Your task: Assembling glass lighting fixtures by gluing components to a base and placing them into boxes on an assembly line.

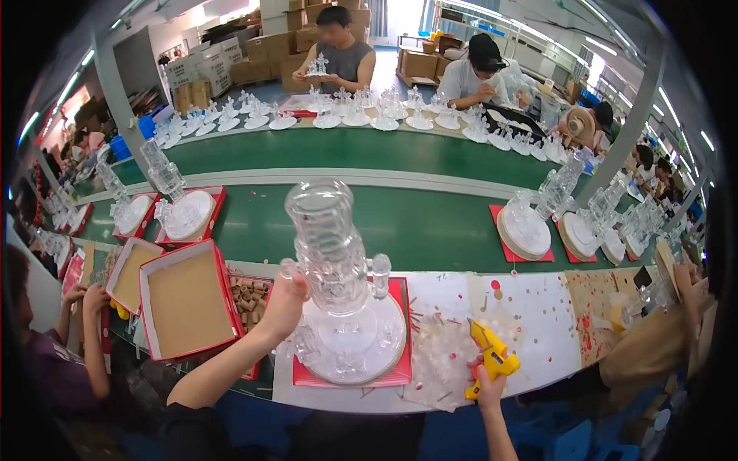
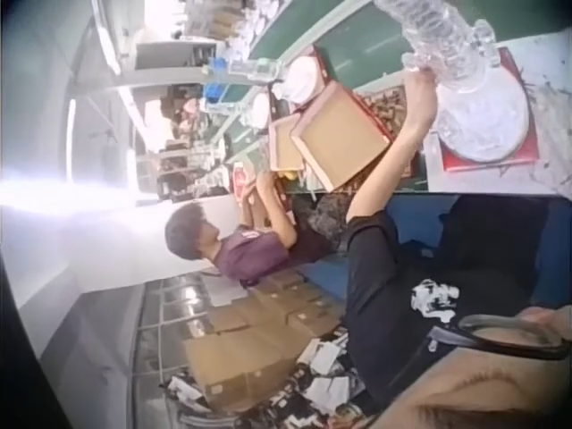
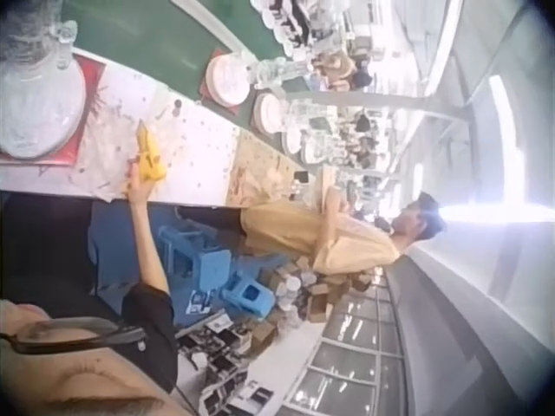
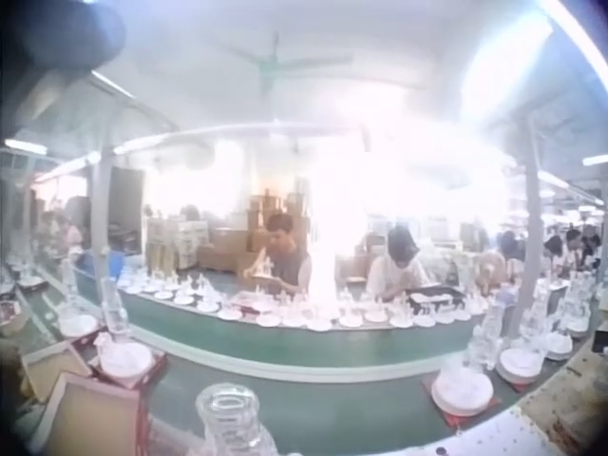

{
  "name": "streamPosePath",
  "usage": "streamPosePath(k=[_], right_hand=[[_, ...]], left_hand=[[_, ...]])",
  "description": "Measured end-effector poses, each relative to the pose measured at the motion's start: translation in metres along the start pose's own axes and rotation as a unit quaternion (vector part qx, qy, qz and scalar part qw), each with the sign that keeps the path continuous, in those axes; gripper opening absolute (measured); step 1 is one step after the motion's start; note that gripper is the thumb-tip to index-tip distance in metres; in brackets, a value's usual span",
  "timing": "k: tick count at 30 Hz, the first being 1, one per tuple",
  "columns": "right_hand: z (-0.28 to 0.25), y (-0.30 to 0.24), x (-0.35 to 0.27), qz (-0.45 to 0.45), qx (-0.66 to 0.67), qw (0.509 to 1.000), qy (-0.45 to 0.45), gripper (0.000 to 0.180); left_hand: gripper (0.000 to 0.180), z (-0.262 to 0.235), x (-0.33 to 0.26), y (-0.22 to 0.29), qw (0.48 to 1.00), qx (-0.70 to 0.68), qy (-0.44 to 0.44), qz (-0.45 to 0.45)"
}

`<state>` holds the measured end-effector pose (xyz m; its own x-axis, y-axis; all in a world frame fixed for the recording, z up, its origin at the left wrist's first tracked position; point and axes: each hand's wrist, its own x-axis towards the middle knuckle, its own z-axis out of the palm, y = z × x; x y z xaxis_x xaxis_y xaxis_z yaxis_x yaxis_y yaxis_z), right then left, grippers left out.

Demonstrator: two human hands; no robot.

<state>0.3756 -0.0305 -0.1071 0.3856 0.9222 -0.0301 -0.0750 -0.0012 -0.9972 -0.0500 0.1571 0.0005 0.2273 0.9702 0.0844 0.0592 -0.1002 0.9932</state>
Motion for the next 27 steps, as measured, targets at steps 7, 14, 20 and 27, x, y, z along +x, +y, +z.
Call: streamPosePath(k=[7,14,20,27], right_hand=[[-0.003,-0.006,-0.008,-0.013,-0.013,0.999,0.032,0.032],[-0.002,0.011,0.008,-0.012,-0.026,1.0,0.007,0.034],[-0.067,0.151,0.063,-0.012,0.017,0.999,-0.051,0.036],[-0.052,0.052,0.021,0.003,-0.027,0.998,-0.05,0.03]], left_hand=[[0.07,0.032,-0.001,0.015,0.993,0.102,0.043,0.045],[0.069,0.035,0.006,0.041,0.992,0.042,-0.03,0.118],[0.05,0.058,0.026,0.017,0.987,0.076,-0.065,0.128],[0.068,0.049,0.005,-0.006,0.983,0.0,-0.056,0.175]])
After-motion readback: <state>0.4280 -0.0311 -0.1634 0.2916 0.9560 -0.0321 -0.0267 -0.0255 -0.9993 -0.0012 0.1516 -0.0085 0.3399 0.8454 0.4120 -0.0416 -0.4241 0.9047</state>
